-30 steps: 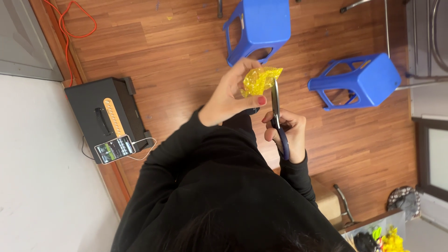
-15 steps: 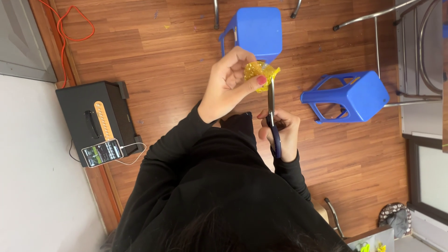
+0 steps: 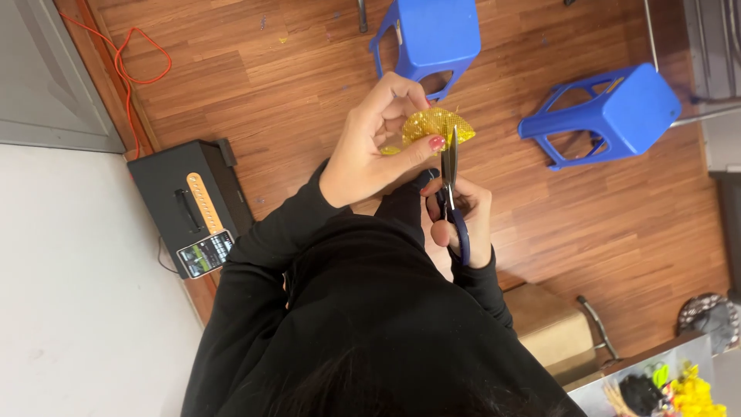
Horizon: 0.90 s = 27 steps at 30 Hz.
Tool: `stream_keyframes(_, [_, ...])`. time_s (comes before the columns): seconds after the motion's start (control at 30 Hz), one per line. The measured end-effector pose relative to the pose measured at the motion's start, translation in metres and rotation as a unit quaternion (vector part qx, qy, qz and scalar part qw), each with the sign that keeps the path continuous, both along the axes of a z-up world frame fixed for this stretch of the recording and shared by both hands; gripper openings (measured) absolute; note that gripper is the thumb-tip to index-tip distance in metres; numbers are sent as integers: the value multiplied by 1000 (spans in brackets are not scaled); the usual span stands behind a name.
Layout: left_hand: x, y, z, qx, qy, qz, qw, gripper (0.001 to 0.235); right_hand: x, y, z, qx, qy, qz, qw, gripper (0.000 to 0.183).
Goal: The person uses scissors to cut a piece of yellow glittery mesh fabric. Initially standing, they trim the material before moving to a table to continue cutting the fabric into smaller pieces.
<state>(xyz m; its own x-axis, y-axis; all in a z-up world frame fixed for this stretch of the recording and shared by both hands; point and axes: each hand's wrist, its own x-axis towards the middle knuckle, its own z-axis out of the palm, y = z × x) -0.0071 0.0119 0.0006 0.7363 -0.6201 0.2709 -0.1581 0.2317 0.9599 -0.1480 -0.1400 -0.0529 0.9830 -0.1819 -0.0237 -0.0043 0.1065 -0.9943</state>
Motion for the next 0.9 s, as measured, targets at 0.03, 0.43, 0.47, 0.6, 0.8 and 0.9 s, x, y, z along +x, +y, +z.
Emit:
stream_keyframes(0.03, [-3, 4, -2, 1, 1, -3, 1000, 29, -1, 7, 1, 1, 1, -3, 1000, 77])
stream_keyframes(0.43, [-15, 63, -7, -66, 29, 47, 996, 24, 9, 68, 16, -41, -13, 27, 999, 77])
stream_keyframes(0.47, [-15, 68, -7, -57, 23, 58, 996, 24, 11, 72, 18, -44, -15, 28, 999, 77])
stream_keyframes(0.6, [-12, 79, -38, -110, 18, 70, 991, 32, 16, 73, -13, -51, -21, 28, 998, 91])
stream_keyframes(0.8, [-15, 97, -5, -82, 49, 69, 993, 25, 24, 96, 19, -50, -21, 49, 997, 80])
stream_keyframes(0.9, [-14, 100, -2, -86, 51, 63, 993, 24, 23, 96, 19, -54, -7, 41, 998, 81])
